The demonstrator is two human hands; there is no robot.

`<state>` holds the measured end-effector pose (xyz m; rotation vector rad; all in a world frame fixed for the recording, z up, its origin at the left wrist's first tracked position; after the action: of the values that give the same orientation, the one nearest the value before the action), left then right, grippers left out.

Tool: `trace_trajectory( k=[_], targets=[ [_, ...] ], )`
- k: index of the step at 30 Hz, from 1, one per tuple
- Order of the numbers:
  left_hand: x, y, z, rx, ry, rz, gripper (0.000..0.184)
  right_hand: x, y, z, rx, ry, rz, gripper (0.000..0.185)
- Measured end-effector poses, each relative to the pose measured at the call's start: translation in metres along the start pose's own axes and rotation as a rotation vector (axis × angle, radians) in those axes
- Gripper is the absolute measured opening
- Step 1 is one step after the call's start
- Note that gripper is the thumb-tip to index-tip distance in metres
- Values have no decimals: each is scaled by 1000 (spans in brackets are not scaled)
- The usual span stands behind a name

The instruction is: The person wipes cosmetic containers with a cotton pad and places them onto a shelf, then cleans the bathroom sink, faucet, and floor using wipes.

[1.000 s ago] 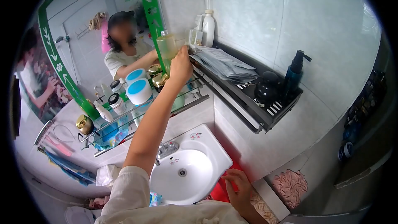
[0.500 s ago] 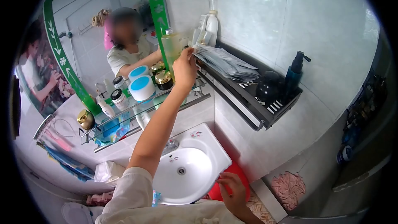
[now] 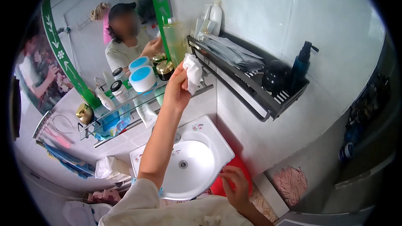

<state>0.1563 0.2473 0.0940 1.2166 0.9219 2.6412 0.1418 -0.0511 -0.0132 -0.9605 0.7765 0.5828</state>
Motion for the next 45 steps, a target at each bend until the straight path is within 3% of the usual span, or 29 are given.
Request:
trace_trajectory(
  k=[4,11,13,15,17,20,25,35,39,41,43,45],
  targets=[
    [-9,47,-47,-104,-64,-303,39,-5,-14,12,40,-44,-23,13],
    [-18,68,-83,-121,-75,-414,48,-44,-52,49,132,-168,-2,19],
    [-17,71,-86,-180,-51,-333,39,-56,-51,52,104,-239,-13,20],
    [6,57,-90,65,134,81,39,-57,-45,51,91,-222,-21,19],
    [22,62,-90,68,299,318,39,-50,-28,46,17,-197,16,18],
    [23,74,-85,87,361,474,34,-29,-13,31,-21,-133,38,17],
    [26,139,-64,27,677,1403,26,-6,-11,6,2,17,100,13],
    [-17,190,-52,-159,689,1316,15,16,-38,-38,146,128,61,14],
    [-18,227,-61,-422,709,1303,14,20,-40,-44,156,124,67,15],
    [-22,244,-60,-788,532,1022,13,20,-39,-46,148,114,64,15],
    [12,225,-65,-619,703,941,12,19,-37,-47,136,86,101,15],
    [37,187,-70,-242,770,800,17,19,-35,-48,138,89,110,14]
  ],
)
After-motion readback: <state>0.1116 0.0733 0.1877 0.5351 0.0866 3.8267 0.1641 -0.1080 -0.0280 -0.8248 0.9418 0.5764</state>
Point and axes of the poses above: each hand's wrist, its own z-axis towards the middle knuckle, its own y-axis out of the palm, x = y × z, the point moved 9 cm from there along z, towards the middle knuckle, and after that the axes turned 15 degrees about -x, right-handed, at the moved point
